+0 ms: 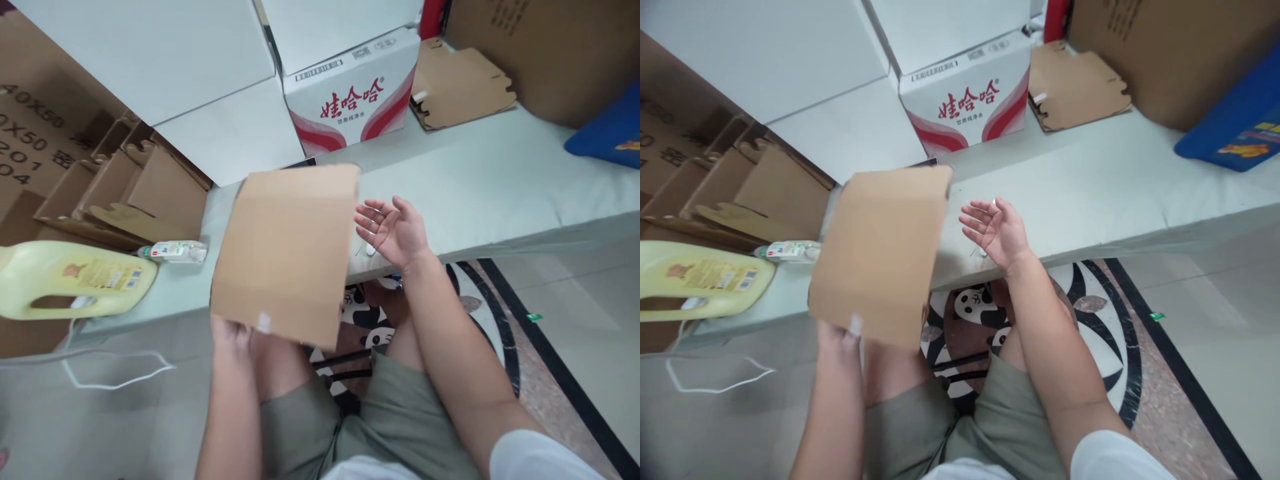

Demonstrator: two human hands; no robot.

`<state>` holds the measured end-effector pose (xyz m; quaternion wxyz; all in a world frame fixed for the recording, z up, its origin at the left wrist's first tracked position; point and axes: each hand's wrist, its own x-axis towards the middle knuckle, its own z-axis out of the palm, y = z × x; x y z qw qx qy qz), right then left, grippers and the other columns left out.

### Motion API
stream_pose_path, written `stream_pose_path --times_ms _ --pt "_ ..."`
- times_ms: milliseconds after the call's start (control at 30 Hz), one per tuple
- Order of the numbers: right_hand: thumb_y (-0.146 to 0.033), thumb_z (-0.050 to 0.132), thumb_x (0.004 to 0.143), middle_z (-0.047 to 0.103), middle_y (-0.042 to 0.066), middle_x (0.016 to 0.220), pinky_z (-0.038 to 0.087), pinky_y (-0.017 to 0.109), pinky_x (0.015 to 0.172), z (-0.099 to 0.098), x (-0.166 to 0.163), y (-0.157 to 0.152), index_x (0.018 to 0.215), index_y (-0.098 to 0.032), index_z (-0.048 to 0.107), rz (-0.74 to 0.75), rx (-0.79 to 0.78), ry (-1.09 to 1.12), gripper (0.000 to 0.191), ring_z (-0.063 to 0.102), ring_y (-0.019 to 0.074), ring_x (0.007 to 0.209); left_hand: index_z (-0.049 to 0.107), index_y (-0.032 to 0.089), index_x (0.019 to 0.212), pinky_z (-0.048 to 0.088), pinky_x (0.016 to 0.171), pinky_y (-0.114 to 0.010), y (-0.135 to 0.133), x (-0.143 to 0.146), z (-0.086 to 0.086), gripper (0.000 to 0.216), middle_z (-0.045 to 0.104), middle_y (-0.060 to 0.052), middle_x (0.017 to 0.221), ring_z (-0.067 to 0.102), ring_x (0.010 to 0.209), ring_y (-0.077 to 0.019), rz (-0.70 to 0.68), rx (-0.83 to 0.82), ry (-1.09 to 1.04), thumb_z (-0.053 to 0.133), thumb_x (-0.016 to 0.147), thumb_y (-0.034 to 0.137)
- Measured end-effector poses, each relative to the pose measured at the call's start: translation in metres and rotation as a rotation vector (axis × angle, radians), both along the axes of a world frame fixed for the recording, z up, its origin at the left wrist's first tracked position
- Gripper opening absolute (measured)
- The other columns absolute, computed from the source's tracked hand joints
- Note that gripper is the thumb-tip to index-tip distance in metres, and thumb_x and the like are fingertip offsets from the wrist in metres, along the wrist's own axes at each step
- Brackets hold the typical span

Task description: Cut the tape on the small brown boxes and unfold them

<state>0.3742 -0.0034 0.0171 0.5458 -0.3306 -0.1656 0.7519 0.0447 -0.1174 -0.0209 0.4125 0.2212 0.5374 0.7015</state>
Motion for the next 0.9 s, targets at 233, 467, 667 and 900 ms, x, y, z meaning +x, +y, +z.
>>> stream_pose_path --times_ms 233,467,667,900 --pt "-0.047 0.074 0.074 0.074 0.005 0.100 0.055 0.028 0.069 0.003 -0.019 -0.008 0.106 -0.024 0.063 0.252 0.052 -0.176 0.041 0.066 0.0165 0.082 0.071 0.033 0.099 0.057 0.064 -0.019 0.007 0.014 0.011 0.042 0.076 0.003 0.103 0.072 0.088 -0.0141 0.183 0.047 0.061 0.083 0.063 0.016" --pt "-0.047 0.076 0.071 0.071 0.007 0.116 0.056 0.032 0.068 -0.002 -0.025 -0.004 0.104 -0.025 0.060 0.377 0.030 -0.281 0.043 0.068 0.0204 0.092 0.070 0.041 0.102 0.058 0.070 -0.024 -0.012 0.019 0.027 0.065 0.073 0.004 0.114 0.069 0.099 -0.0185 -0.031 -0.026 0.120 0.090 0.048 0.012" --pt "-0.036 0.075 0.066 0.074 0.007 0.108 0.057 0.037 0.078 0.003 -0.033 -0.007 0.107 -0.024 0.061 0.331 0.035 -0.235 0.046 0.069 0.0236 0.092 0.074 0.036 0.101 0.055 0.062 -0.023 -0.022 0.014 0.041 0.058 0.073 0.000 0.110 0.067 0.085 -0.0157 0.010 -0.022 0.097 0.079 0.050 0.010" --pt "-0.034 0.069 0.061 0.075 0.006 0.090 0.058 0.043 0.080 0.003 -0.032 -0.004 0.095 -0.021 0.062 0.140 -0.052 -0.241 0.037 0.071 0.0275 0.088 0.070 0.036 0.098 0.056 0.061 -0.023 0.017 0.015 0.047 0.039 0.074 0.004 0.107 0.068 0.086 -0.0153 0.074 -0.008 -0.019 0.079 0.064 0.019"
